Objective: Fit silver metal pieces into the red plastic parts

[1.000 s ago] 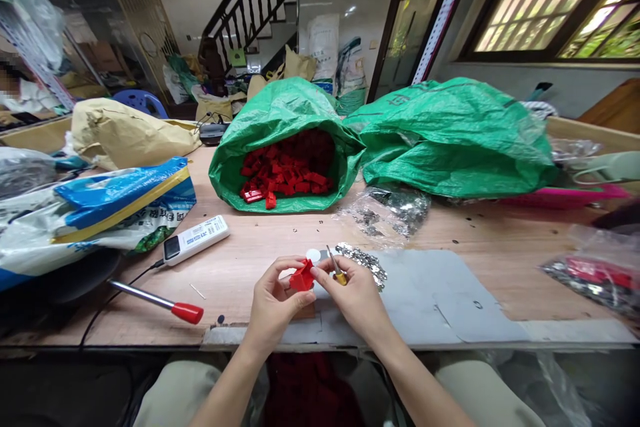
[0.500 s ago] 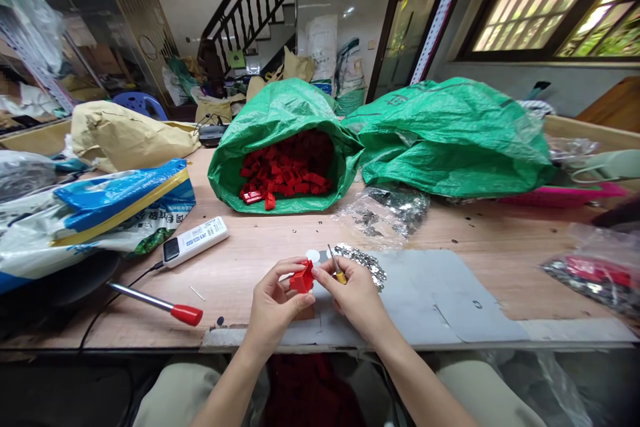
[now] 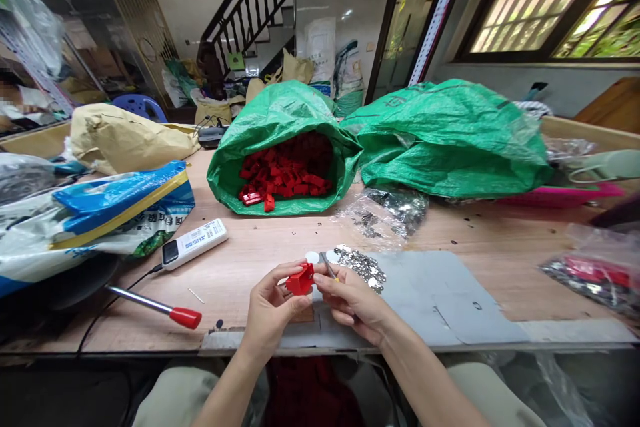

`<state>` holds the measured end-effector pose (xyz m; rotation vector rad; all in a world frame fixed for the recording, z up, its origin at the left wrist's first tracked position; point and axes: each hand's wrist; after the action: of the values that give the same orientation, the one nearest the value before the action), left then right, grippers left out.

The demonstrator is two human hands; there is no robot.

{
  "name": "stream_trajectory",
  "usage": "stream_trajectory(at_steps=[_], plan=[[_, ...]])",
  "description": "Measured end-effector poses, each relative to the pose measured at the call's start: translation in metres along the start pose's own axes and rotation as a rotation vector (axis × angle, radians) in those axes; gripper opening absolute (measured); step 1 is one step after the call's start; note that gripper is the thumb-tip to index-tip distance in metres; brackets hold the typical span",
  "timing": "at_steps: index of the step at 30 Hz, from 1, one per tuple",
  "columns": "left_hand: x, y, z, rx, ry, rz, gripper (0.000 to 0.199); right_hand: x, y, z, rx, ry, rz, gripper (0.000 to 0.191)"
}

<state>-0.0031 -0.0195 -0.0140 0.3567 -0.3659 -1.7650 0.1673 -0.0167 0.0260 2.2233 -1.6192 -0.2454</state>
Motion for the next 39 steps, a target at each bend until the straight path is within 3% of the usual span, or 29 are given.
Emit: stream_trajectory(at_steps=[6, 10, 12, 18, 23, 27, 33, 36, 39], plan=[[0.003, 0.004, 0.0, 0.077, -0.088, -0.025, 0.036, 0.0, -0.007, -0.001, 0.251, -0.103, 0.021, 0.043], [0.004, 0.003, 0.0, 0.012, -0.076, -0.016, 0.039, 0.002, -0.003, 0.004, 0.595, -0.337, 0.049, 0.035], [0.005, 0.001, 0.003, -0.03, -0.078, -0.007, 0.04, 0.003, 0.0, 0.007, 0.642, -0.393, 0.075, 0.032], [0.013, -0.001, 0.022, -0.129, -0.062, 0.09, 0.033, 0.007, 0.015, 0.02, 0.162, -0.142, -0.08, 0.045], [0.024, -0.007, 0.025, -0.168, 0.035, 0.135, 0.028, 0.013, 0.031, 0.025, -0.152, 0.037, 0.012, 0.042], [0.028, -0.016, 0.022, -0.234, 0.078, 0.104, 0.03, 0.016, 0.035, 0.027, -0.298, 0.115, 0.021, 0.036], [0.03, -0.027, 0.022, -0.15, -0.022, 0.033, 0.039, 0.023, 0.042, 0.031, -0.576, 0.296, -0.077, 0.04], [0.031, -0.03, 0.02, -0.13, -0.071, 0.032, 0.042, 0.024, 0.045, 0.028, -0.474, 0.302, -0.063, 0.042], [0.031, -0.03, 0.019, -0.115, -0.066, 0.087, 0.043, 0.023, 0.033, 0.014, 0.041, 0.122, -0.046, 0.037]])
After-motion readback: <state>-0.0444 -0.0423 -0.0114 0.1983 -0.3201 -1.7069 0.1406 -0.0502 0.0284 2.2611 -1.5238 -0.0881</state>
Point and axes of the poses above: each hand's wrist, its own x-axis away from the middle knuckle, its own y-axis out of the palm, z = x × y, and after that the axes turned 13 degrees about -y, right-handed
